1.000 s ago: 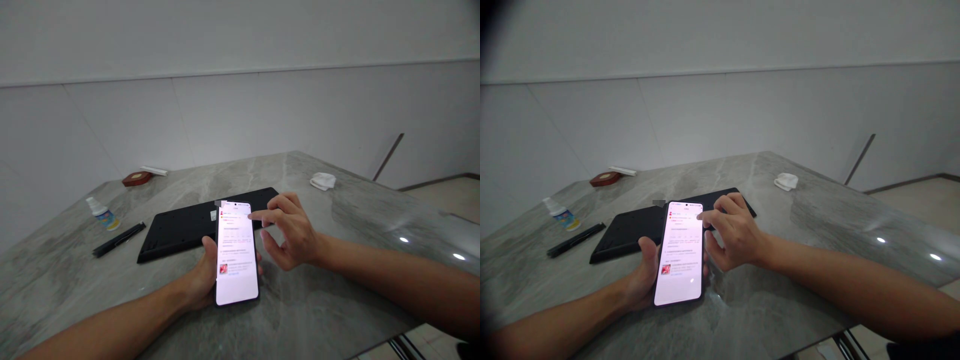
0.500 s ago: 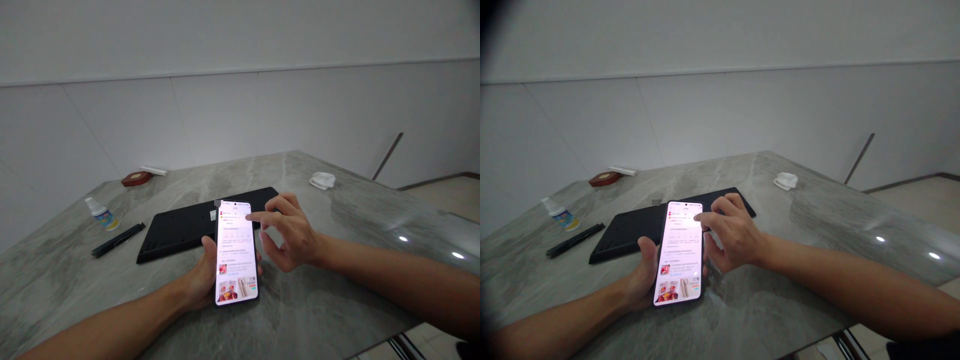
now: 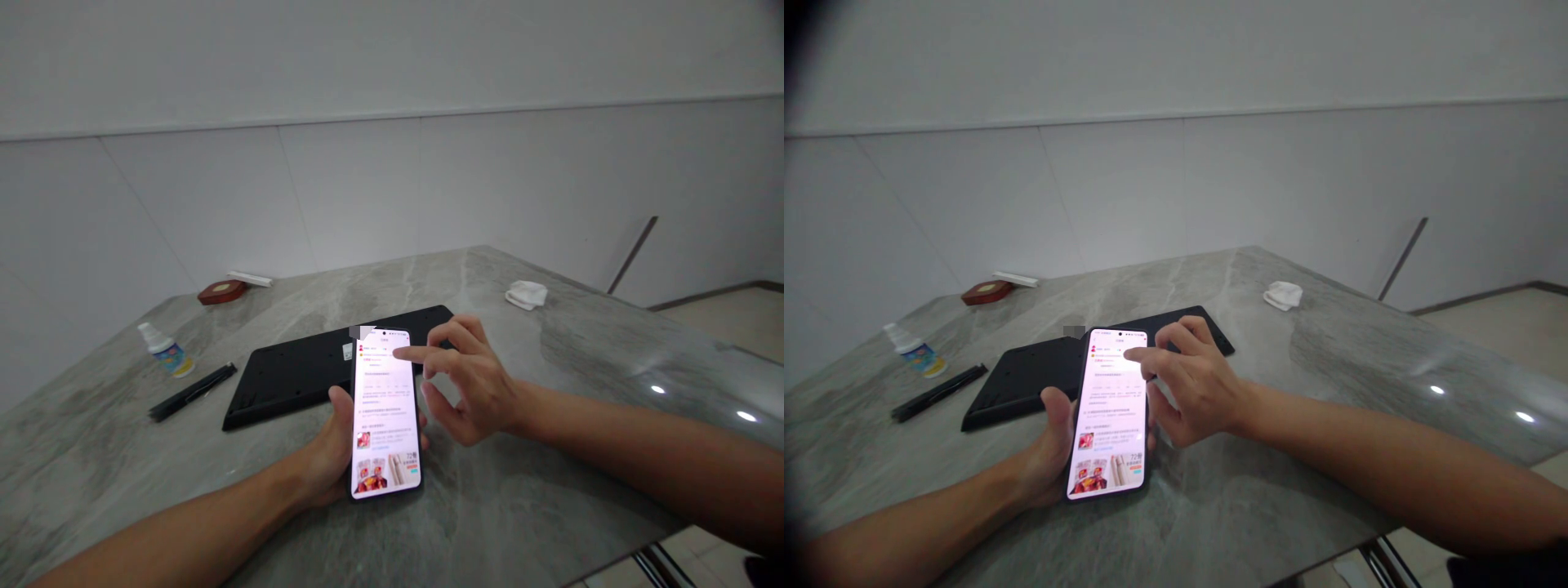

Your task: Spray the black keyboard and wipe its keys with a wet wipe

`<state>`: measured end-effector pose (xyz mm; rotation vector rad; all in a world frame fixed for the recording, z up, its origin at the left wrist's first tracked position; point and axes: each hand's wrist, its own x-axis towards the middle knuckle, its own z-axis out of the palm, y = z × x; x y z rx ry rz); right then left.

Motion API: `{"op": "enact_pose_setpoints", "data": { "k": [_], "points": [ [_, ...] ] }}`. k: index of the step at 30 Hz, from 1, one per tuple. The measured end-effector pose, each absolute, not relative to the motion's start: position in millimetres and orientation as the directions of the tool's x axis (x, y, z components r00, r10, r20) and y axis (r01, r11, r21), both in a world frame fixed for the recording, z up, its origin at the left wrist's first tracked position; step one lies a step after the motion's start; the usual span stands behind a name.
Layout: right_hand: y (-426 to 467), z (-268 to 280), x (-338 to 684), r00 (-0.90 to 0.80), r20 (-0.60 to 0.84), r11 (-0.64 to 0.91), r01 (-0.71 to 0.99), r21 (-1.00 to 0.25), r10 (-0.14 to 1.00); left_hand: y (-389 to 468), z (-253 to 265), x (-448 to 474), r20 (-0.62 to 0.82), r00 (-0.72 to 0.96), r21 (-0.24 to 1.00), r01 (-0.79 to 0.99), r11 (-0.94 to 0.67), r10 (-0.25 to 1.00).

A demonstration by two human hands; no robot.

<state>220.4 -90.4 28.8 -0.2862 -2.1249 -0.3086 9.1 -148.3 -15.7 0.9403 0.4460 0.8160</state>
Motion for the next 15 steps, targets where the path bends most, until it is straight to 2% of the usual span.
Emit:
{"op": "enact_pose_setpoints", "data": {
  "k": [5, 9, 15],
  "points": [
    [-92.4, 30.0, 218.0, -0.623, 0.780, 0.965, 0.234, 0.120, 0.054, -149.3, -12.9, 10.1, -0.009, 0.603, 0.852, -0.412, 0.322, 0.797],
    [-93.2, 30.3, 215.4, -0.667, 0.742, 0.970, 0.222, 0.103, 0.074, -149.7, -11.3, 11.0, -0.022, 0.584, 0.863, -0.399, 0.310, 0.812],
    [-92.2, 29.6, 216.9, -0.641, 0.765, 0.974, 0.204, 0.096, 0.059, -148.8, -11.0, 11.3, -0.017, 0.589, 0.863, -0.400, 0.309, 0.808]
  ]
}}
